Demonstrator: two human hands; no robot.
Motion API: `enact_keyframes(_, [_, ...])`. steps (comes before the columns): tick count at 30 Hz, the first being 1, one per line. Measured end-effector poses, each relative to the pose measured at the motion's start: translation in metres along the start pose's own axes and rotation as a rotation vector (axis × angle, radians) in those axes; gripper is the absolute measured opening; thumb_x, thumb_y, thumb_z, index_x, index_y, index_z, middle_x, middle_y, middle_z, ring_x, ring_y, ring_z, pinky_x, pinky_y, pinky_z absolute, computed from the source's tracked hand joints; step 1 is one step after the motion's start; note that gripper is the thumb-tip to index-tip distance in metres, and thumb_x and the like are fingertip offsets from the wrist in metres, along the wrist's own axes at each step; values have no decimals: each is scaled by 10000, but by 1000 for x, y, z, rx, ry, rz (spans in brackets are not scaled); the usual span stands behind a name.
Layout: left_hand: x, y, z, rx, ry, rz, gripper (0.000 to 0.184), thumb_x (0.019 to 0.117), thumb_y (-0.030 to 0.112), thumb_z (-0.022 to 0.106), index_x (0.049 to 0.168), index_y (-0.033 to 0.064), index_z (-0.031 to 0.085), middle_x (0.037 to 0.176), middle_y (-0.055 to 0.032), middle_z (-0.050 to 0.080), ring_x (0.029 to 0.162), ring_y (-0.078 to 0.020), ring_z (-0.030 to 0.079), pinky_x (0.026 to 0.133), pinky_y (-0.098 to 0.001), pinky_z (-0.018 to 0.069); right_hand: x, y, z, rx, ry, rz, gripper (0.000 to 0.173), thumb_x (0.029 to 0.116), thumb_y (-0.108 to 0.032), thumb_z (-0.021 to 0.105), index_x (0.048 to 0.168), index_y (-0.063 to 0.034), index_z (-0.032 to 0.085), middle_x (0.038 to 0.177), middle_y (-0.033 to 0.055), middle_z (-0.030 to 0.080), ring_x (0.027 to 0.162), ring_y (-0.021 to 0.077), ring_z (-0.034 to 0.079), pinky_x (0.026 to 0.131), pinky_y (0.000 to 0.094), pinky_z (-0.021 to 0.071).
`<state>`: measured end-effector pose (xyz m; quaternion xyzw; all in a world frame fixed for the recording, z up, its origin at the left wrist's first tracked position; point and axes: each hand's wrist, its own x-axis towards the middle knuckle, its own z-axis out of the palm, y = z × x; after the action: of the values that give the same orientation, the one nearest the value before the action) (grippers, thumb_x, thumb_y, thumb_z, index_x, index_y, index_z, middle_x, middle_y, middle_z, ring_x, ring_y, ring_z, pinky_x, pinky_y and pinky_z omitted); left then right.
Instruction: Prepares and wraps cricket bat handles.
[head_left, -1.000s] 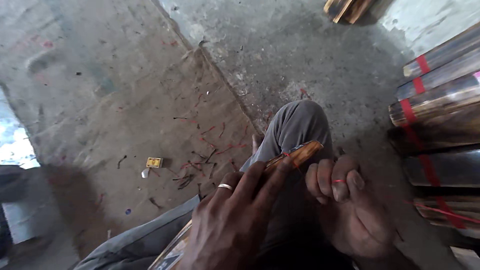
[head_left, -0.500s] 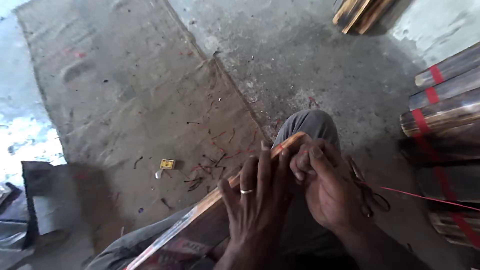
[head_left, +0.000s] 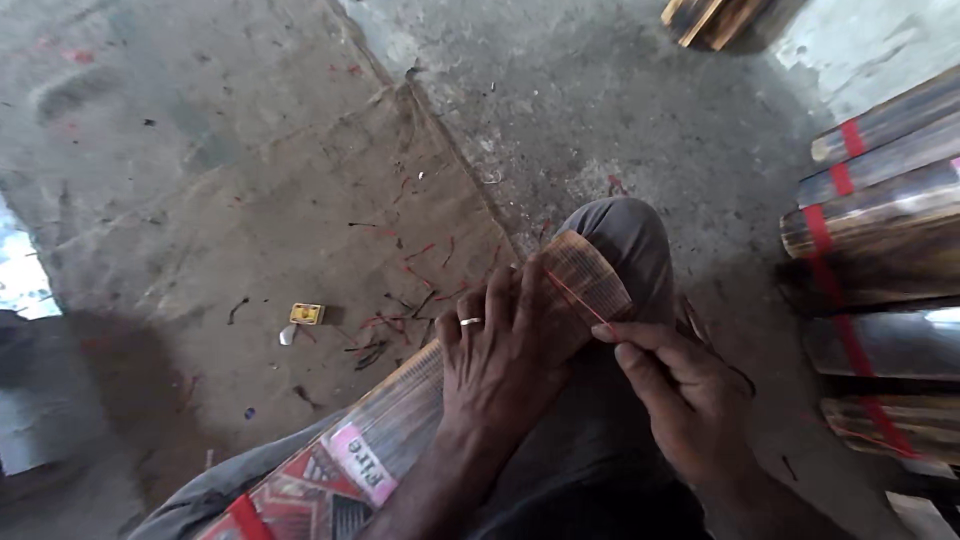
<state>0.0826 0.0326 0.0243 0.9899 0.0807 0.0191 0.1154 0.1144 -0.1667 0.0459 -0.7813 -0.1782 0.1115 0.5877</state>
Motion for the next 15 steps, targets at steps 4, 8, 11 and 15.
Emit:
enact_keyframes(4, [4, -4, -3, -25, -45, 7, 1219, 621, 764, 698, 1640, 291, 223, 1526, -86, 456, 1262, -342, 515, 895, -585, 454, -25, 20, -1, 75, -77, 218, 296, 1067, -204, 517, 1281, -189, 721, 1152, -18, 713, 879, 136, 662, 720, 295, 570])
enact_keyframes(8, [6, -5, -8, -69, -106, -1, 1217, 602, 758, 713, 1633, 318, 240, 1527, -53, 453, 1232, -326, 526, 878, -582, 460, -27, 27, -3, 215, -55, 435, 257, 1062, -208, 530, 1187, -164, 751, 1060, 39, 713, 833, 174, 646, 677, 323, 557])
enact_keyframes(11, [7, -7, -11, -86, -130, -10, 1244, 605, 755, 715, 1641, 275, 223, 1522, -50, 470, 1213, -317, 560, 867, -596, 481, -27, 29, -3, 341, -24, 541, 232, 1052, -232, 561, 1157, -165, 757, 868, 63, 646, 624, 144, 515, 530, 285, 448])
enact_keyframes(15, [9, -13, -15, -151, -140, -8, 1206, 614, 786, 723, 1619, 283, 286, 1518, -30, 479, 1085, -281, 636, 801, -573, 534, -28, 34, -5, 480, -39, 579, 216, 1045, -236, 574, 1140, -156, 750, 716, 44, 529, 525, 94, 399, 471, 237, 362])
